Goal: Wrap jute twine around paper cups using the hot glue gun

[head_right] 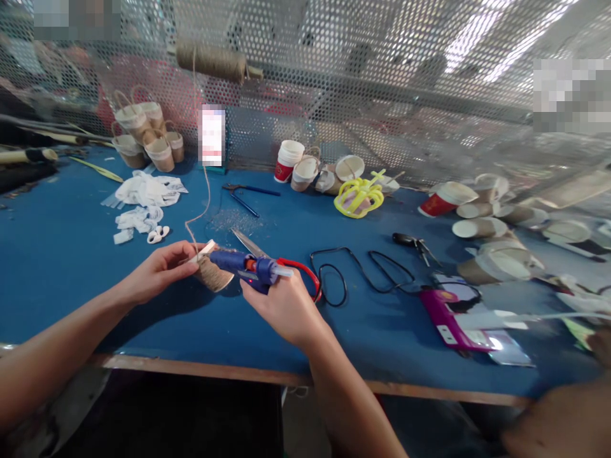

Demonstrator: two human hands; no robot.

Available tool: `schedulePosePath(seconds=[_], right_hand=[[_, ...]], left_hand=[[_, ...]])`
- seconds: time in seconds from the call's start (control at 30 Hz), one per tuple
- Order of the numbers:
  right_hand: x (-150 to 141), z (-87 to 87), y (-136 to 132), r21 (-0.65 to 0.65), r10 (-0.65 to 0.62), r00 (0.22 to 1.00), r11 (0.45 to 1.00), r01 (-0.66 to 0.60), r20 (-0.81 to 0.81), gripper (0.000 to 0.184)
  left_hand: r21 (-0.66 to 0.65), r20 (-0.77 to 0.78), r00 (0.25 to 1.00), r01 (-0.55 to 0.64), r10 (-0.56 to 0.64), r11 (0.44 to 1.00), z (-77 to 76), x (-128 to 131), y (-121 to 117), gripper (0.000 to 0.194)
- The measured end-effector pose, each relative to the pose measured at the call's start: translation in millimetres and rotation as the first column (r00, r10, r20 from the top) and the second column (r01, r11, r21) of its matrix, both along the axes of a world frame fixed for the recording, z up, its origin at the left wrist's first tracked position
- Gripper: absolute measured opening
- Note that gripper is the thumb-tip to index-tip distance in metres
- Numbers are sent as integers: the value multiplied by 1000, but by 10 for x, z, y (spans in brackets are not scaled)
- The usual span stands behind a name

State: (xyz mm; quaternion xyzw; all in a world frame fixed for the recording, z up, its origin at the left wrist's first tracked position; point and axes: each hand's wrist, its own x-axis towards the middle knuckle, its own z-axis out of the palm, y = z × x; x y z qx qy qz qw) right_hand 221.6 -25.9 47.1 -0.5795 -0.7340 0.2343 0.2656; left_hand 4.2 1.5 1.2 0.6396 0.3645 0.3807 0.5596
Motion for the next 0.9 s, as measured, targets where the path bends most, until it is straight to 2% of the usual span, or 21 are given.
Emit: schedulePosePath(seconds=[0.2, 0.8, 0.9], right_hand=[[-36, -19, -31, 46, 10, 1000, 999, -9, -13, 13], [-11, -1, -15, -24, 13, 1000, 1000, -13, -13, 12], [35, -29, 25, 13, 17, 999, 1000, -17, -41, 12]], left_hand=[[1, 5, 1000, 5, -5, 1000, 4, -7, 11, 13], [-6, 17, 1000, 10, -10, 1000, 26, -4, 1, 13], [-15, 5, 1000, 2, -2, 1000, 38, 4, -4, 14]])
